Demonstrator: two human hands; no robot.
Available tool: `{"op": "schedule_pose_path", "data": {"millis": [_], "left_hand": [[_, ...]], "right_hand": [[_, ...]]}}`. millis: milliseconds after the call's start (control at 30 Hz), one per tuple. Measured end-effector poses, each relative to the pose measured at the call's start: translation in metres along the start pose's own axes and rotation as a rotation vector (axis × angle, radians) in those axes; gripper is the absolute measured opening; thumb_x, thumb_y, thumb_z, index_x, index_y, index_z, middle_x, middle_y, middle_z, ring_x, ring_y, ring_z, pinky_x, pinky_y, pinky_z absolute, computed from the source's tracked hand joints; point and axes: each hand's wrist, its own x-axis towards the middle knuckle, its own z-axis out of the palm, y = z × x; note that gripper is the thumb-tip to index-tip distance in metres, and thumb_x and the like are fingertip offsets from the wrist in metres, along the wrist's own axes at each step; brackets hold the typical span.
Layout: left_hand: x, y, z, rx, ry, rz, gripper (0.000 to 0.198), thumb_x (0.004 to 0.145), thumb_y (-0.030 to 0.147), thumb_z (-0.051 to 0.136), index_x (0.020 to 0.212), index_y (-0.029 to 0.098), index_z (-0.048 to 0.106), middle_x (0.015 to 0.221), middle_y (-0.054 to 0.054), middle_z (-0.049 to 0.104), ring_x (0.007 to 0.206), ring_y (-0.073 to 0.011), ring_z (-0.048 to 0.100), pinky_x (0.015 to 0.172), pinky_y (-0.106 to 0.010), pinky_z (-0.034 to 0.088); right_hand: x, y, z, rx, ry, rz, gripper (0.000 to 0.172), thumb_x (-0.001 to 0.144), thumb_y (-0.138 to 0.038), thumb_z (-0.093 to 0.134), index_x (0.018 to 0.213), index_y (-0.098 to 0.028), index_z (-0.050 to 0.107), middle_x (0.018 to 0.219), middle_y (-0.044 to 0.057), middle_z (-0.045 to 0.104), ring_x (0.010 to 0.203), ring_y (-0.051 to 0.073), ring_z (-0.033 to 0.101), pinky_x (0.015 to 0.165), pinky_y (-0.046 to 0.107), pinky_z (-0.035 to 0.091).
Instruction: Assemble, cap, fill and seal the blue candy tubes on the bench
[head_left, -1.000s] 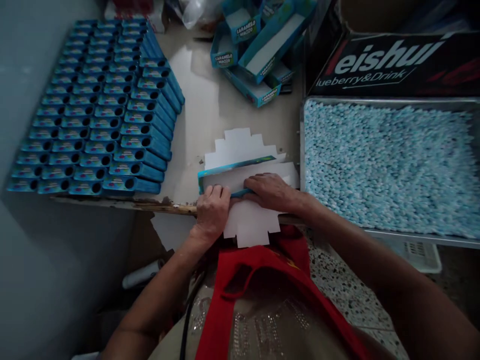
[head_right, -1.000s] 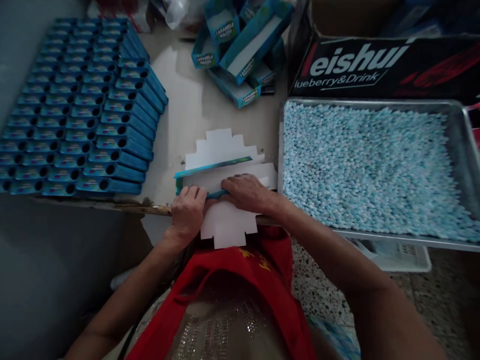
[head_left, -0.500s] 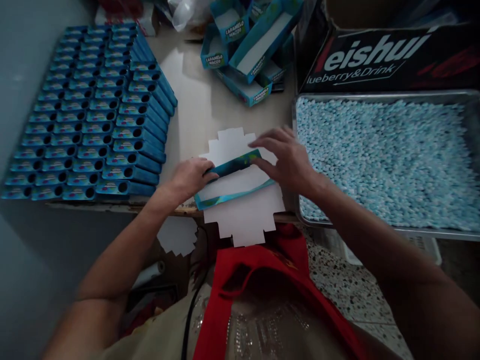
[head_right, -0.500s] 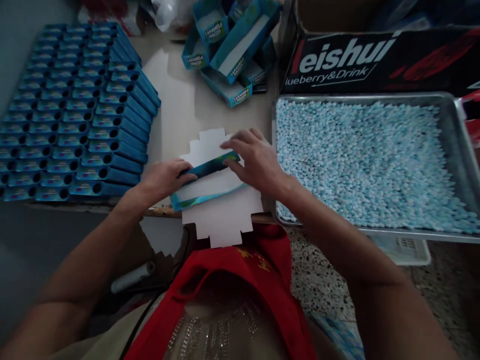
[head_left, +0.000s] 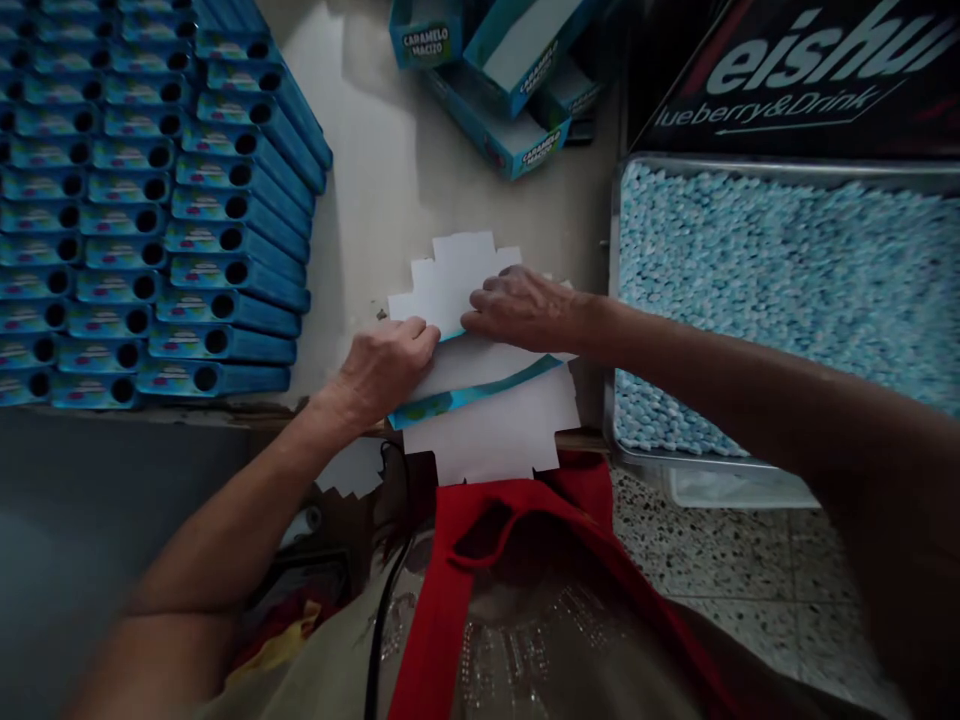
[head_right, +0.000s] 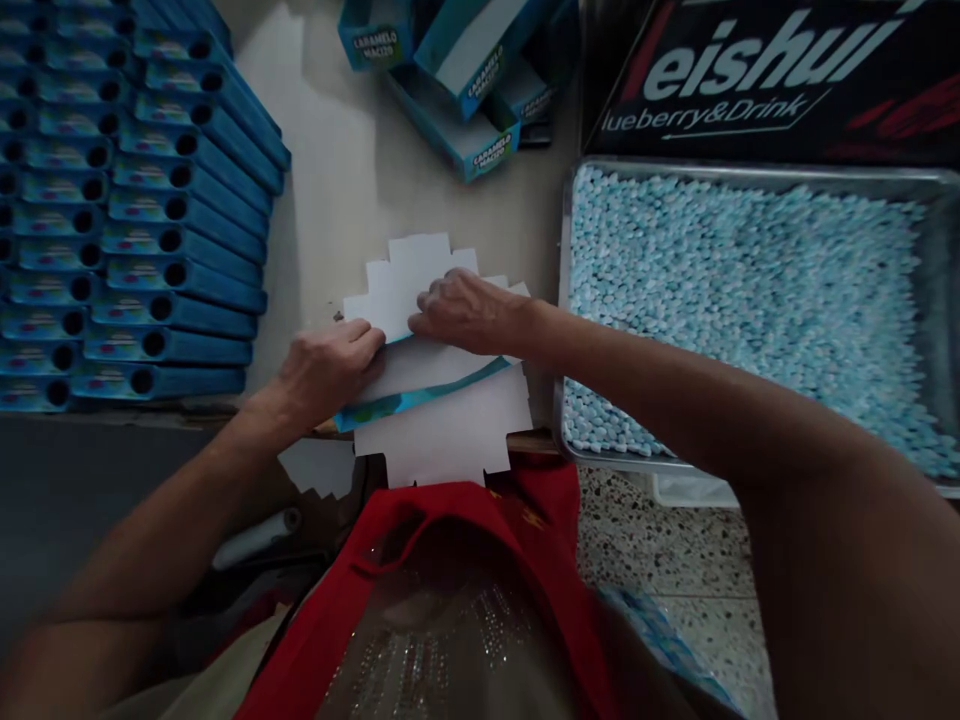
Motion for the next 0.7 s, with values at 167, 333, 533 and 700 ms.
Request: {"op": "schedule_pose_path", "data": {"millis": [167, 333, 533, 700], "left_hand": [[-0.015, -0.004, -0.013, -0.145, 0.072, -0.112, 0.021, 0.093, 0.024, 0.061, 0.11, 0.021, 0.074, 0.105, -0.01, 0.074, 0.095, -0.027, 0.069, 0.081, -0.038, 0.053], [-0.065, 0.038, -0.02, -0.153, 0.271, -0.115, 0.026, 0.094, 0.033, 0.07, 0.116, 0.02, 0.067, 0.113, -0.012, 0.07, 0.111, -0.0307, 0.063, 0.094, -0.043, 0.052], [-0.079, 0.075, 0.0, -0.223, 0.059, -0.204, 0.014, 0.09, 0.026, 0.075, 0.099, 0.02, 0.066, 0.1, -0.011, 0.071, 0.101, -0.0304, 0.067, 0.081, -0.039, 0.052], [-0.055, 0.059, -0.005, -0.349, -0.142, -0.181, 0.004, 0.086, 0.022, 0.074, 0.087, 0.022, 0.07, 0.089, -0.006, 0.074, 0.088, -0.027, 0.071, 0.075, -0.035, 0.051]], "right_hand": [[0.004, 0.005, 0.001, -0.021, 0.099, 0.044, 0.021, 0.1, -0.014, 0.05, 0.106, -0.02, 0.069, 0.095, 0.009, 0.07, 0.093, 0.023, 0.056, 0.084, 0.038, 0.036], [-0.008, -0.005, -0.01, 0.038, 0.248, 0.198, 0.022, 0.097, -0.012, 0.052, 0.111, -0.016, 0.067, 0.11, 0.014, 0.067, 0.105, 0.028, 0.054, 0.087, 0.039, 0.036], [-0.047, -0.049, -0.023, 0.391, 0.159, 0.202, 0.028, 0.091, -0.033, 0.073, 0.115, -0.023, 0.064, 0.111, 0.007, 0.066, 0.102, 0.026, 0.056, 0.087, 0.035, 0.039], [-0.054, -0.074, -0.006, 0.432, 0.046, 0.129, 0.018, 0.095, -0.014, 0.061, 0.109, -0.022, 0.069, 0.11, 0.008, 0.07, 0.105, 0.024, 0.059, 0.087, 0.035, 0.037]]}}
